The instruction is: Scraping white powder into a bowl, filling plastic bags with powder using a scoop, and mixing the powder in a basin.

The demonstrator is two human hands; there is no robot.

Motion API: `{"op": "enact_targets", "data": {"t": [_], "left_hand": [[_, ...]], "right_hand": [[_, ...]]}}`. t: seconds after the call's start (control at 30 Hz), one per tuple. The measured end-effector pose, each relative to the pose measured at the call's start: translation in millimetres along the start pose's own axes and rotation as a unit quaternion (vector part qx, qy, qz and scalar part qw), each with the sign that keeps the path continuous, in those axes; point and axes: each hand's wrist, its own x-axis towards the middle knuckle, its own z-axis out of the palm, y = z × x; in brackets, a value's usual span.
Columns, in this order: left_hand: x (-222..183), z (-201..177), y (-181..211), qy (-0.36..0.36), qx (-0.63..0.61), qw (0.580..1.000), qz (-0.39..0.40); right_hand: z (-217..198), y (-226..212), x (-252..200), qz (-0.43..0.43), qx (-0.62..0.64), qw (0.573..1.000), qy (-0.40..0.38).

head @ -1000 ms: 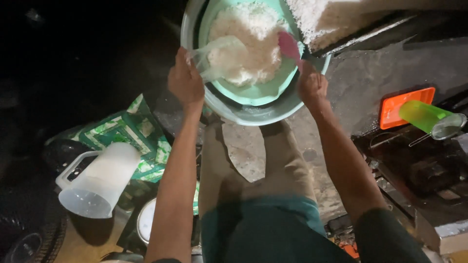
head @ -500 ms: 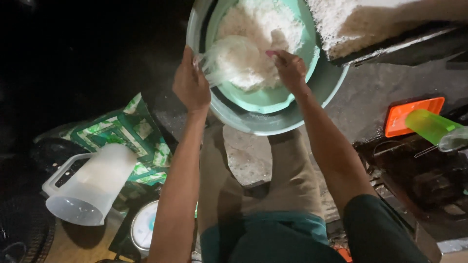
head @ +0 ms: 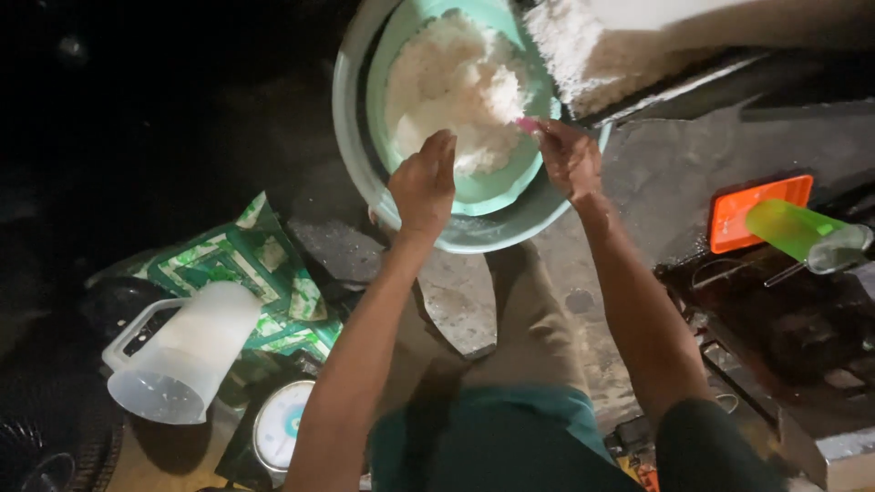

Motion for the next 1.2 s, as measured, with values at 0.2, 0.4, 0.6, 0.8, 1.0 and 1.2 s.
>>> {"op": "enact_targets", "data": {"t": [0.2, 0.4, 0.6, 0.8, 1.0, 1.2], "left_hand": [[22.2, -3.6, 10.8, -0.056, 0.007, 0.99, -0.133], [27.4, 0.3, 8.1, -0.059, 0.027, 0.98, -0.189], [30.1, -15.3, 18.5, -0.119, 0.027, 0.969, -0.216], [21.9, -6.9, -21.9, -0.088, 0.073, 0.965, -0.235], [20.5, -32.7, -41.9, -0.051, -0.012, 0.976, -0.212], [4.2, -37.6, -75.7, -0.01, 0.012, 0.99, -0.139]], "right_hand": [[-50.8, -24.2, -38.4, 0.052, -0.072, 0.996, -0.011], [-85.0, -88.9, -42.1, 0.136, -0.135, 0.974, -0.121], [2.8, -85.6, -51.0, 0.073, -0.211, 0.956, -0.193], [80.3, -58.2, -67.8, -0.054, -0.302, 0.933, -0.189], [-6.8, -64.9, -73.4, -0.134, -0.22, 0.961, -0.097], [16.1, 41.6, -28.7, 0.127, -0.329, 0.932, -0.088]]}}
